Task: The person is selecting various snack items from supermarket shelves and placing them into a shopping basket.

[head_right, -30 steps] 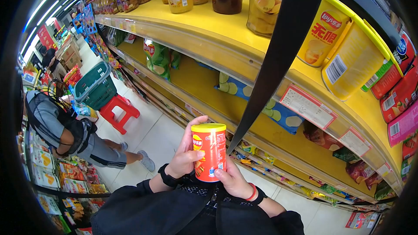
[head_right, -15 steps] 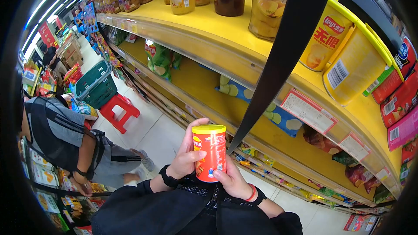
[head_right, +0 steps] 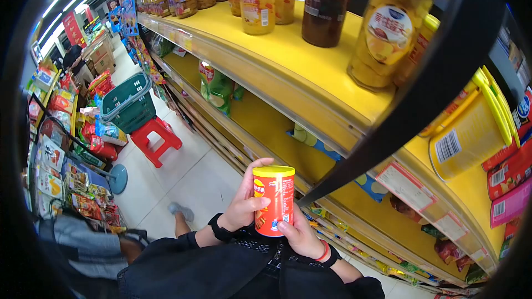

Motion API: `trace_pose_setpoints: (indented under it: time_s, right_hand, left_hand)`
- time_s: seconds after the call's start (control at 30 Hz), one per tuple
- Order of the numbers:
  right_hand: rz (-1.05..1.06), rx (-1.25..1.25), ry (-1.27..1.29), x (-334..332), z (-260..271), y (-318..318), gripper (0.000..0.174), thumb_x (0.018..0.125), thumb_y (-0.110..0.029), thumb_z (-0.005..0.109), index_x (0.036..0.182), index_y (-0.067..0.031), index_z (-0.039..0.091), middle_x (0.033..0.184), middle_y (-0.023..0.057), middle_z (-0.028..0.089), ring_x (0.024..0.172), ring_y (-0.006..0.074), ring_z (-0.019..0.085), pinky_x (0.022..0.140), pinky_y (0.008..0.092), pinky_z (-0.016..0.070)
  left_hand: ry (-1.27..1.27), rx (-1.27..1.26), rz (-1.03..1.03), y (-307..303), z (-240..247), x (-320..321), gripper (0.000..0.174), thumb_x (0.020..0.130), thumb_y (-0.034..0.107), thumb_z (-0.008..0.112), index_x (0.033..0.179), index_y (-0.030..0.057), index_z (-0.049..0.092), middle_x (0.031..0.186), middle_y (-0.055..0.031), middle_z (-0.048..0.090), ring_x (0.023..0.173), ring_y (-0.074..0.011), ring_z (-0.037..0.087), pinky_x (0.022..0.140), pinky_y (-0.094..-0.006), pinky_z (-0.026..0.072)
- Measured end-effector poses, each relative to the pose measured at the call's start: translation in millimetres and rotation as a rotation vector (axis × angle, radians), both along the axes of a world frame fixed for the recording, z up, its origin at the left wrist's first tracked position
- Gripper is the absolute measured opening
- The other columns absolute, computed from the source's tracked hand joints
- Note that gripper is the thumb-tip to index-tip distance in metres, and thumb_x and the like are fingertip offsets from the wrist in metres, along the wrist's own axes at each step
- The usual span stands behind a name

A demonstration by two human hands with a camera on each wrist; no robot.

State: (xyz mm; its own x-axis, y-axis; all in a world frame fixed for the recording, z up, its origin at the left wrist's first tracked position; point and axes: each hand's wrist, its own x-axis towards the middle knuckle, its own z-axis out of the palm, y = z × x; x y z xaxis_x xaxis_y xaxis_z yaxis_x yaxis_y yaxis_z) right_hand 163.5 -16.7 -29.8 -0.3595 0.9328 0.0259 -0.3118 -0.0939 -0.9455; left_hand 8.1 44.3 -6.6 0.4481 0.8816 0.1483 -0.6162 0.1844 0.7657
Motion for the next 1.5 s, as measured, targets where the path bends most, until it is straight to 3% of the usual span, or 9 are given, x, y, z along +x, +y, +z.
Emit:
trace_pose_setpoints:
  time_s: [0.13,0.43,0.53,0.63,0.73,0.87,1.17,1.3,1.5]
  right_hand:
    - [0.056,-0.002,-0.001,-16,2,22,0.063,0.088,-0.031,0.054,0.134,0.0022,0.027,0.126,0.0091,0.044,0.116,0.0148,0.041,0.101,0.0315,0.0304]
    - [0.172,-0.012,-0.041,-77,-4,72,0.061,0.088,-0.032,0.054,0.133,0.0018,0.030,0.124,0.0094,0.045,0.112,0.0146,0.045,0.097,0.0309,0.0354]
    - [0.229,-0.032,-0.043,-108,-4,90,0.076,0.084,-0.045,0.058,0.136,0.0009,0.027,0.130,0.0096,0.044,0.118,0.0167,0.044,0.101,0.0326,0.0332]
    - [0.282,-0.010,-0.040,-140,-9,106,0.074,0.084,-0.044,0.058,0.135,0.0008,0.028,0.129,0.0096,0.045,0.117,0.0169,0.045,0.099,0.0328,0.0348]
    - [0.298,0.006,-0.019,-167,-21,117,0.060,0.087,-0.027,0.059,0.131,0.0013,0.030,0.121,0.0102,0.047,0.109,0.0155,0.048,0.095,0.0314,0.0386]
    - [0.341,0.043,-0.050,-196,-24,130,0.060,0.086,-0.027,0.060,0.130,0.0012,0.030,0.120,0.0104,0.048,0.109,0.0156,0.048,0.094,0.0311,0.0388]
    - [0.529,-0.015,0.008,-264,-55,174,0.043,0.093,-0.027,0.050,0.123,0.0014,0.040,0.111,0.0095,0.054,0.103,0.0154,0.052,0.089,0.0292,0.0418]
    - [0.545,-0.059,-0.061,-282,-56,217,0.036,0.094,-0.025,0.048,0.118,0.0022,0.046,0.108,0.0092,0.057,0.090,0.0116,0.056,0.082,0.0265,0.0443]
    - [0.361,-0.044,-0.073,-327,-52,291,0.027,0.095,-0.021,0.046,0.109,0.0010,0.052,0.097,0.0106,0.062,0.079,0.0113,0.059,0.072,0.0242,0.0473]
  left_hand:
    - [0.033,-0.016,0.084,14,2,-17,0.078,0.070,0.015,0.068,0.134,0.0068,0.024,0.116,-0.0093,0.048,0.106,-0.0166,0.052,0.092,-0.0301,0.0420]
    - [0.116,-0.016,0.232,45,-9,-83,0.077,0.073,0.014,0.066,0.136,0.0063,0.022,0.118,-0.0098,0.047,0.107,-0.0172,0.050,0.093,-0.0314,0.0421]
    - [0.129,0.000,0.310,53,-12,-112,0.077,0.076,0.011,0.065,0.138,0.0061,0.019,0.122,-0.0096,0.045,0.109,-0.0167,0.049,0.094,-0.0321,0.0415]
    - [0.216,0.029,0.430,55,-20,-144,0.082,0.079,0.009,0.066,0.141,0.0039,0.013,0.124,-0.0099,0.042,0.111,-0.0143,0.046,0.096,-0.0312,0.0395]
    - [0.246,-0.016,0.457,51,-19,-169,0.085,0.078,0.010,0.067,0.141,0.0032,0.011,0.124,-0.0103,0.042,0.110,-0.0150,0.047,0.095,-0.0309,0.0402]
    - [0.443,-0.021,0.511,47,-30,-195,0.079,0.076,0.012,0.070,0.136,0.0006,0.020,0.120,-0.0098,0.046,0.108,-0.0153,0.049,0.094,-0.0308,0.0422]
    - [0.341,-0.144,0.789,44,-40,-257,0.070,0.074,0.015,0.073,0.128,0.0041,0.030,0.117,-0.0088,0.050,0.106,-0.0160,0.052,0.091,-0.0331,0.0444]
    - [0.318,-0.170,0.844,69,-46,-284,0.071,0.073,0.017,0.075,0.128,0.0040,0.031,0.118,-0.0089,0.050,0.107,-0.0161,0.052,0.092,-0.0333,0.0440]
    - [0.342,-0.137,0.819,137,-32,-337,0.070,0.073,0.015,0.075,0.128,0.0038,0.031,0.118,-0.0089,0.050,0.108,-0.0163,0.051,0.093,-0.0331,0.0434]
